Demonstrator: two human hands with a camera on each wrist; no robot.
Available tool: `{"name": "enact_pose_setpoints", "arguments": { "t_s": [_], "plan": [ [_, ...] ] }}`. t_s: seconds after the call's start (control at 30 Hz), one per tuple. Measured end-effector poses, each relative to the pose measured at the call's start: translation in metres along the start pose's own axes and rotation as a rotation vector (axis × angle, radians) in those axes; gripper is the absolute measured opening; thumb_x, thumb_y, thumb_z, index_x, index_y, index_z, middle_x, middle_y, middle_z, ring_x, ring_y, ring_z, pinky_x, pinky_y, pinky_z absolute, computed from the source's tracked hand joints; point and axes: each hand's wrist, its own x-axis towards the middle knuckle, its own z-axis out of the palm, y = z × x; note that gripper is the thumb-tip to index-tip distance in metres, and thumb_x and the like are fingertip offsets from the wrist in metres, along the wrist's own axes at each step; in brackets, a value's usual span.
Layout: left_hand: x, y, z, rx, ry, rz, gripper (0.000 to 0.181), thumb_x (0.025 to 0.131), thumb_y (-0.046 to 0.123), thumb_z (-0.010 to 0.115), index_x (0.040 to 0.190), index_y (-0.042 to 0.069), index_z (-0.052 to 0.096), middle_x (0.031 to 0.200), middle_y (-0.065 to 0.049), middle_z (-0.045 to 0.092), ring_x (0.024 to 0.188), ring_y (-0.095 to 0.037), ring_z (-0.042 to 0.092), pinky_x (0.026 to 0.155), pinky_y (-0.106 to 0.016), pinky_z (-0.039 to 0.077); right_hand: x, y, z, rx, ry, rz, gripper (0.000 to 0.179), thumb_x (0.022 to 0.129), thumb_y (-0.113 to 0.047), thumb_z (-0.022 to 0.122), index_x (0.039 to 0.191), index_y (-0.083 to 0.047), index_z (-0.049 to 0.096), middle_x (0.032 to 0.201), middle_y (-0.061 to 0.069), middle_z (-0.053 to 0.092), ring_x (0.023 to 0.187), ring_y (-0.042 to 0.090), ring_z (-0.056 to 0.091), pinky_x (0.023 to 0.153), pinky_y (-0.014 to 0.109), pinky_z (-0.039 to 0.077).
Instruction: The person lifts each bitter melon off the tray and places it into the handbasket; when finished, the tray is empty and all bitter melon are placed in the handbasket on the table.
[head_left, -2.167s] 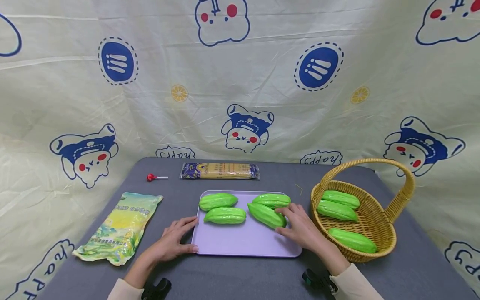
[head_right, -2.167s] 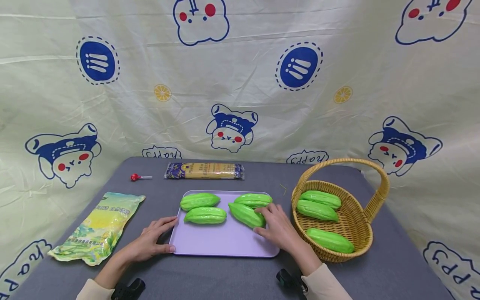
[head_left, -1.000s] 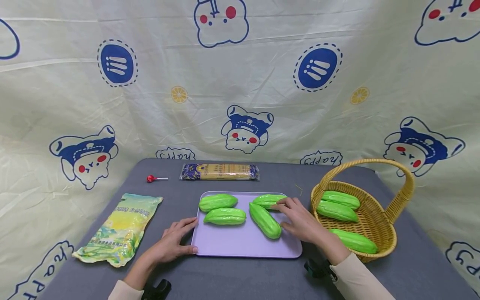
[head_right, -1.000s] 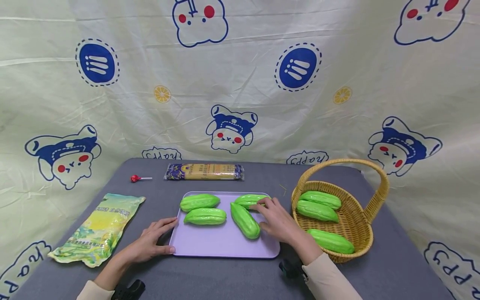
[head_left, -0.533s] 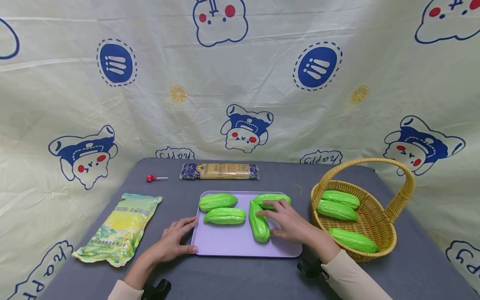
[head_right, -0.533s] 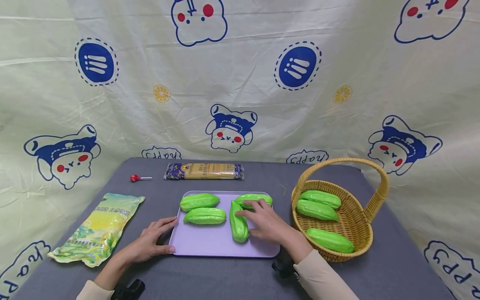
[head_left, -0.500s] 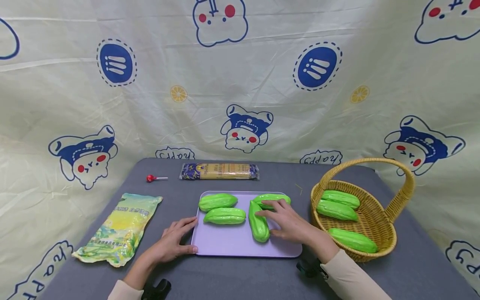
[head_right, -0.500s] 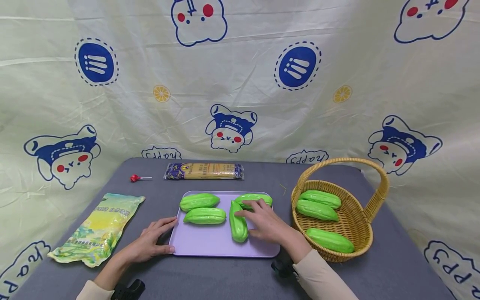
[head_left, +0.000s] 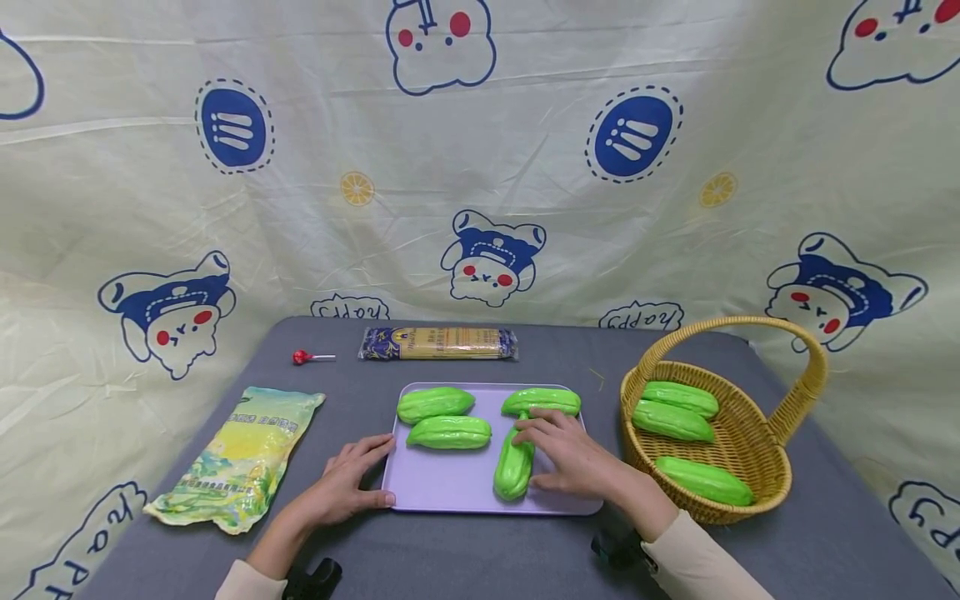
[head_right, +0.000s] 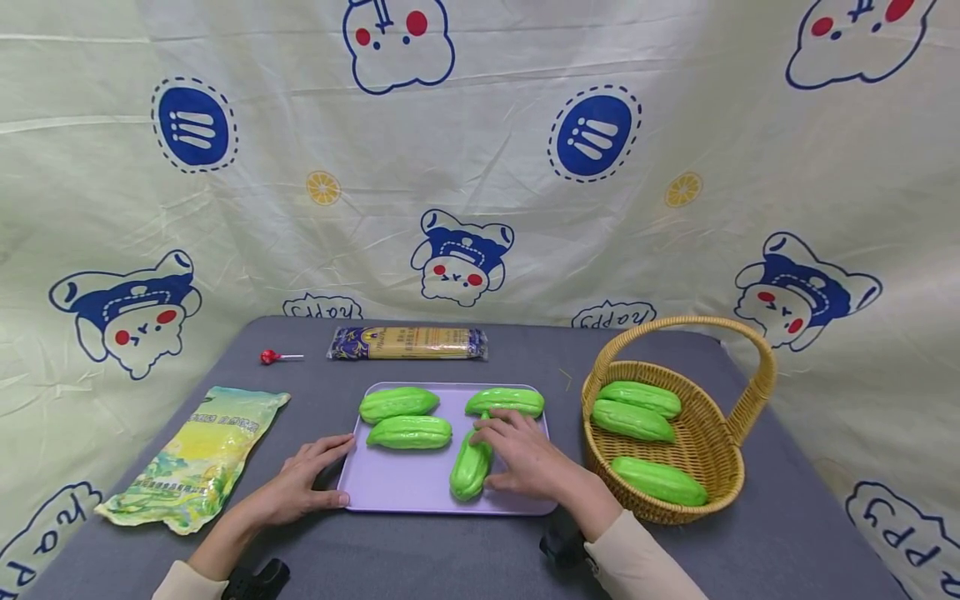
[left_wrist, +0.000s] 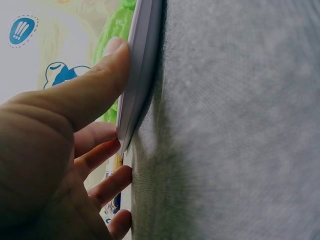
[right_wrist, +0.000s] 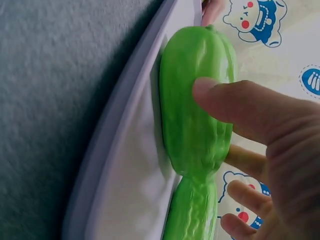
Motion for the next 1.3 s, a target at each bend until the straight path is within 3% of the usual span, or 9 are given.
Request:
{"name": "enact_pose_setpoints", "arguments": {
  "t_s": [0.23,0.47,0.93,1.3],
  "plan": [
    [0.000,0.001,0.000,0.001,0.007,-0.004,0.080,0.076,0.040,0.075,0.141,0.007,0.043,0.147,-0.011,0.039,0.126,-0.034,0.037,0.092,-0.057,0.026,-0.002,-0.009,0.003,-0.031,0.026,0.025,0.043,0.074,-0.036,0.078,0.113,-0.024,0.062,0.109,-0.006,0.056,0.104,0.015,0.046,0.085,0.038,0.041],
    [0.000,0.001,0.001,-0.001,0.007,-0.004,0.080,0.076,0.040,0.075,0.141,0.007,0.043,0.147,-0.011,0.039,0.126,-0.034,0.037,0.092,-0.058,0.026,0.001,-0.016,0.008,0.008,0.043,0.033,0.048,0.076,-0.036,0.075,0.119,-0.020,0.061,0.102,-0.005,0.056,0.094,0.009,0.048,0.082,0.031,0.041],
    [0.000,0.001,-0.001,-0.010,-0.005,-0.015,0.080,0.077,0.040,0.074,0.142,0.008,0.042,0.148,-0.010,0.038,0.127,-0.034,0.036,0.093,-0.059,0.024,0.006,-0.022,0.016,0.068,0.154,-0.107,0.041,0.071,-0.029,0.079,0.108,-0.020,0.063,0.103,-0.006,0.053,0.095,0.009,0.043,0.081,0.027,0.039],
    [0.000,0.001,-0.001,-0.008,-0.005,-0.007,0.080,0.077,0.041,0.074,0.142,0.008,0.042,0.148,-0.011,0.038,0.127,-0.034,0.036,0.092,-0.057,0.025,0.013,-0.023,0.020,0.001,0.080,0.033,0.055,0.072,-0.033,0.080,0.121,-0.019,0.060,0.108,-0.004,0.053,0.100,0.012,0.046,0.085,0.031,0.042]
  ]
}}
